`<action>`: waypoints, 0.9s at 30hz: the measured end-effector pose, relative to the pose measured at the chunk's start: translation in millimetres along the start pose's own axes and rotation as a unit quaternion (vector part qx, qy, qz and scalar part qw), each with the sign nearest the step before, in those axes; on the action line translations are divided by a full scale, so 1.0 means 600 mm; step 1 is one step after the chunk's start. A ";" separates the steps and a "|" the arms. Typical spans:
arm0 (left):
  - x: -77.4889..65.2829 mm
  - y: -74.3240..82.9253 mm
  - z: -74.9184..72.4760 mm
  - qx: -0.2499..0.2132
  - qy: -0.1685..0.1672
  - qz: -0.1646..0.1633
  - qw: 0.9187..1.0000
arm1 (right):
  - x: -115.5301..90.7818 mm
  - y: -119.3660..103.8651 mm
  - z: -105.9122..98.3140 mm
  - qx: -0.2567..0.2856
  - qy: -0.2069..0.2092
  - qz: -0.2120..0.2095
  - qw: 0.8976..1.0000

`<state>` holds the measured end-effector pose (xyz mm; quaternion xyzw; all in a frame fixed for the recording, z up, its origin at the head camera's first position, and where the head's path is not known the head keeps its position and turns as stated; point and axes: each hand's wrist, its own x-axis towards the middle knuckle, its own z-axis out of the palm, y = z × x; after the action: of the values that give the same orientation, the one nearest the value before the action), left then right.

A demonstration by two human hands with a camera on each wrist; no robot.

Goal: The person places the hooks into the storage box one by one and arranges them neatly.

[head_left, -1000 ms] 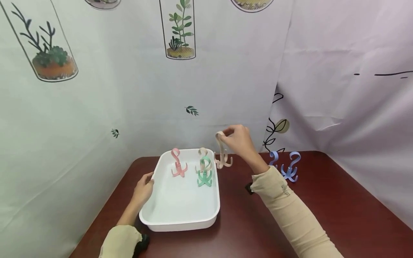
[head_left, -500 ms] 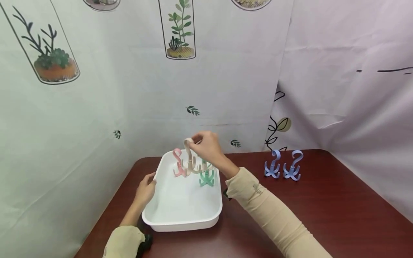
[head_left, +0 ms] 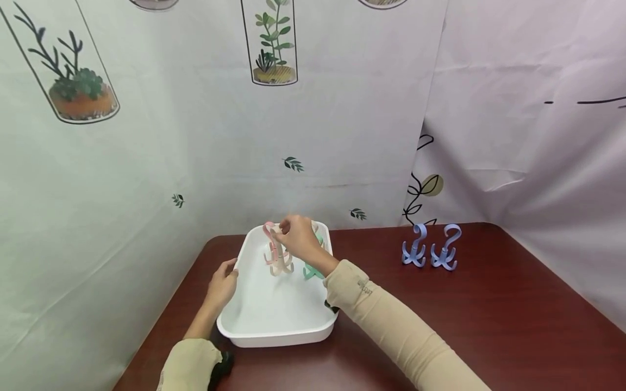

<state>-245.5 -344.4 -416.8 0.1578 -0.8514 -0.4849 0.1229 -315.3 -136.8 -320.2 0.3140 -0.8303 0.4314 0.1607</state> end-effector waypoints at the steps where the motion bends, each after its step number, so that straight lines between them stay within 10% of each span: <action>1: 0.000 0.001 0.000 -0.001 0.001 -0.001 1.000 | 0.000 0.001 0.002 -0.002 -0.003 0.002 1.000; 27: -0.002 0.000 -0.001 0.007 0.004 -0.004 1.000 | 0.012 0.008 0.032 -0.077 -0.089 0.058 0.991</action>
<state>-244.3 -344.3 -416.9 0.1644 -0.8537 -0.4785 0.1234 -323.8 -153.4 -330.5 0.2890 -0.8888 0.3454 0.0848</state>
